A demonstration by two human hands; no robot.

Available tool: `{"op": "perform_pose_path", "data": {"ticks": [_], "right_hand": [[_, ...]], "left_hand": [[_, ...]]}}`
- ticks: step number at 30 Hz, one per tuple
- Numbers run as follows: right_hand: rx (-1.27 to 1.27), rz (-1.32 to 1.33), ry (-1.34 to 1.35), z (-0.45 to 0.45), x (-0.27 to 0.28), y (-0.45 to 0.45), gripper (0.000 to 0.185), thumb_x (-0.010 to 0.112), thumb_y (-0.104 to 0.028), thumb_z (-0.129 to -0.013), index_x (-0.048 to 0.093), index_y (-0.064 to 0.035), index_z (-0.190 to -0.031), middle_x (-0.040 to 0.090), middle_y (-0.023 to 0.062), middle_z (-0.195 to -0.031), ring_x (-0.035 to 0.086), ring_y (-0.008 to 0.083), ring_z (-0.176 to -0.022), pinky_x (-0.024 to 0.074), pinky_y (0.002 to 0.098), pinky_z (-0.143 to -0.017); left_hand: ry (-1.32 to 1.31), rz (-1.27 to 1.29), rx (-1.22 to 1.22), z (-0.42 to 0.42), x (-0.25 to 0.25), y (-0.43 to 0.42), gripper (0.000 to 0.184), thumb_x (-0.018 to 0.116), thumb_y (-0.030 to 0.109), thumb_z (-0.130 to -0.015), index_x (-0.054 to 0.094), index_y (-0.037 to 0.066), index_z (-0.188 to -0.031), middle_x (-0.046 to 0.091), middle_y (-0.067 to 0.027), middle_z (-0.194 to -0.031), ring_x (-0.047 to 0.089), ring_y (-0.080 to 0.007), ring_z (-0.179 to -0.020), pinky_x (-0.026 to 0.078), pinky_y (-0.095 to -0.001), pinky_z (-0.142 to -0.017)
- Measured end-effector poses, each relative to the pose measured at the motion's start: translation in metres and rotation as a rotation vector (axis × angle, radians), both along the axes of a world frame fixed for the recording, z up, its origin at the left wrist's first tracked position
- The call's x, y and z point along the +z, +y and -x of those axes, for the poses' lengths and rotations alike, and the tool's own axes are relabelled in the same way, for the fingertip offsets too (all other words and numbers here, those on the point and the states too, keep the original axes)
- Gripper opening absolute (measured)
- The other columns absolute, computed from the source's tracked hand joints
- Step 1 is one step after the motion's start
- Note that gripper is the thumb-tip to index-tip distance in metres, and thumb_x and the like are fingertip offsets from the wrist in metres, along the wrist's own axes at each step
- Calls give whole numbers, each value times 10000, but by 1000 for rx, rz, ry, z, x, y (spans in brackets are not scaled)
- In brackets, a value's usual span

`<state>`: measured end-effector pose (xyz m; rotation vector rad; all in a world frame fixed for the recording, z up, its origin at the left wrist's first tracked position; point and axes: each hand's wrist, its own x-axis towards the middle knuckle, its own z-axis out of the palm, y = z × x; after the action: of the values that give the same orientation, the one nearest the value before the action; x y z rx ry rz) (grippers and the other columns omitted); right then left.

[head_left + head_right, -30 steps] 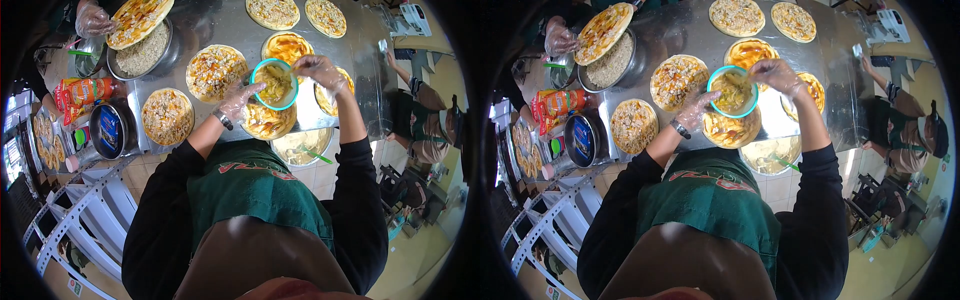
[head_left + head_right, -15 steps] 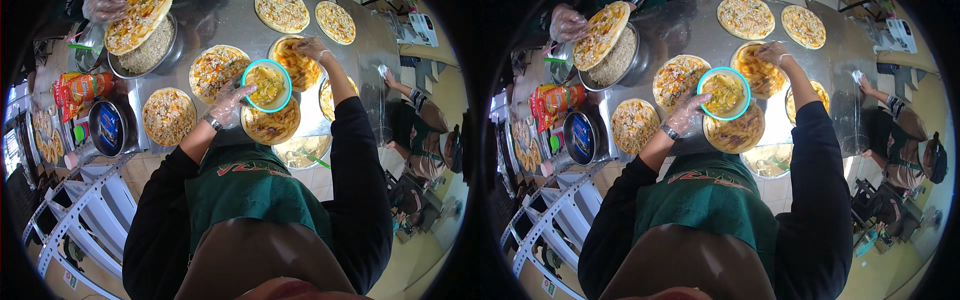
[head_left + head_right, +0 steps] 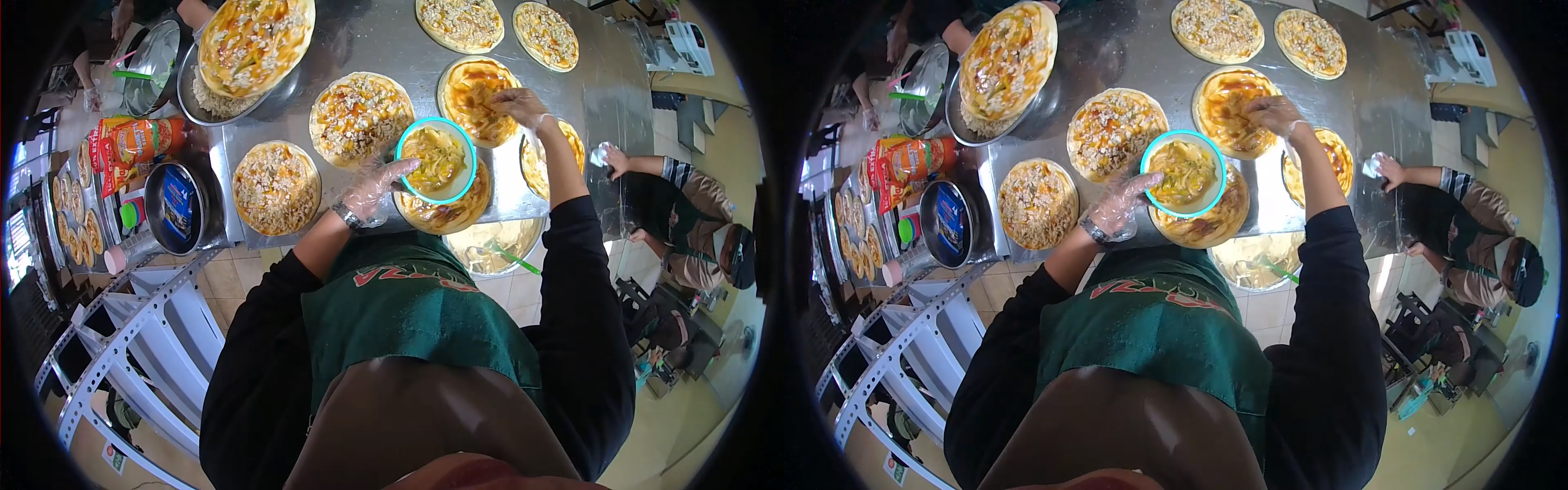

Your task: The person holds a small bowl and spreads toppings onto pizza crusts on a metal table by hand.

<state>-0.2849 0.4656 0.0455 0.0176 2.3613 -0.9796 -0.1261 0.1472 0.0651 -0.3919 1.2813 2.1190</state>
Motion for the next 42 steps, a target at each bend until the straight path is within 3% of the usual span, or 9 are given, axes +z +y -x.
{"op": "perform_pose_path", "data": {"ticks": [4, 6, 12, 21, 26, 31, 34, 39, 42], "right_hand": [[-140, 43, -55, 3, -14, 28, 292, 701, -135, -755, 709, -40, -1030, 696, 63, -881, 630, 153, -784, 512, 314, -728], [43, -394, 92, -2, -9, 26, 266, 683, -184, -767, 712, -90, -1014, 699, 117, -930, 654, 209, -841, 510, 322, -751], [237, -708, 216, -12, 1, 9, 240, 548, -209, -855, 678, -175, -1054, 661, 144, -1063, 634, 340, -931, 509, 394, -844], [350, -628, 449, -10, -3, -24, 454, 529, -76, -784, 632, -272, -1180, 532, 121, -1212, 569, 313, -1084, 500, 404, -896], [369, -528, 539, -6, -19, -26, 369, 560, -53, -775, 682, -212, -1085, 559, 131, -1149, 582, 306, -1026, 508, 394, -858], [171, -207, 657, -31, 48, -42, 192, 649, -43, -765, 728, -128, -918, 614, 106, -1008, 624, 271, -883, 527, 366, -748], [472, 30, 653, -70, 73, -65, 41, 664, -68, -772, 697, -64, -797, 620, 62, -871, 623, 233, -802, 518, 361, -680], [591, -731, 882, -121, 48, -94, 134, 623, -106, -703, 698, -84, -812, 572, 60, -1011, 546, 209, -911, 472, 325, -766], [625, -711, 809, -126, 48, -95, 162, 626, -137, -711, 694, -71, -843, 543, 58, -1095, 511, 201, -996, 446, 303, -827]], "left_hand": [[3, 26, 3, -4, -3, 0, 623, 689, 254, -845, 428, 79, -1382, 586, -75, -1214, 603, -181, -1061, 545, -349, -819], [0, 24, 9, -5, 0, 1, 641, 695, 271, -838, 423, 77, -1385, 582, -82, -1219, 602, -183, -1063, 543, -352, -821], [18, -1, 4, -5, 4, 2, 676, 700, 287, -829, 400, 69, -1395, 569, -101, -1233, 597, -193, -1073, 538, -356, -825], [5, 33, 59, -3, -1, 3, 669, 703, 291, -832, 405, 39, -1375, 590, -105, -1199, 600, -190, -1066, 521, -329, -840], [-7, -4, 85, 2, -4, 2, 675, 764, 225, -787, 432, 62, -1352, 602, -79, -1155, 614, -182, -1016, 568, -349, -739], [42, 19, 102, 4, 0, 6, 702, 767, 196, -785, 403, 41, -1365, 594, -109, -1161, 614, -199, -1016, 578, -331, -717], [55, 32, 82, 6, 2, 12, 707, 765, 179, -786, 393, 27, -1368, 585, -124, -1170, 612, -212, -1024, 582, -332, -720], [56, 2, 62, 6, 15, 26, 611, 700, 210, -833, 425, 57, -1357, 591, -80, -1174, 615, -180, -1013, 562, -342, -804], [31, -33, 55, 6, 8, 28, 700, 755, 147, -793, 382, 17, -1372, 586, -118, -1167, 611, -209, -1028, 585, -347, -766]]}}
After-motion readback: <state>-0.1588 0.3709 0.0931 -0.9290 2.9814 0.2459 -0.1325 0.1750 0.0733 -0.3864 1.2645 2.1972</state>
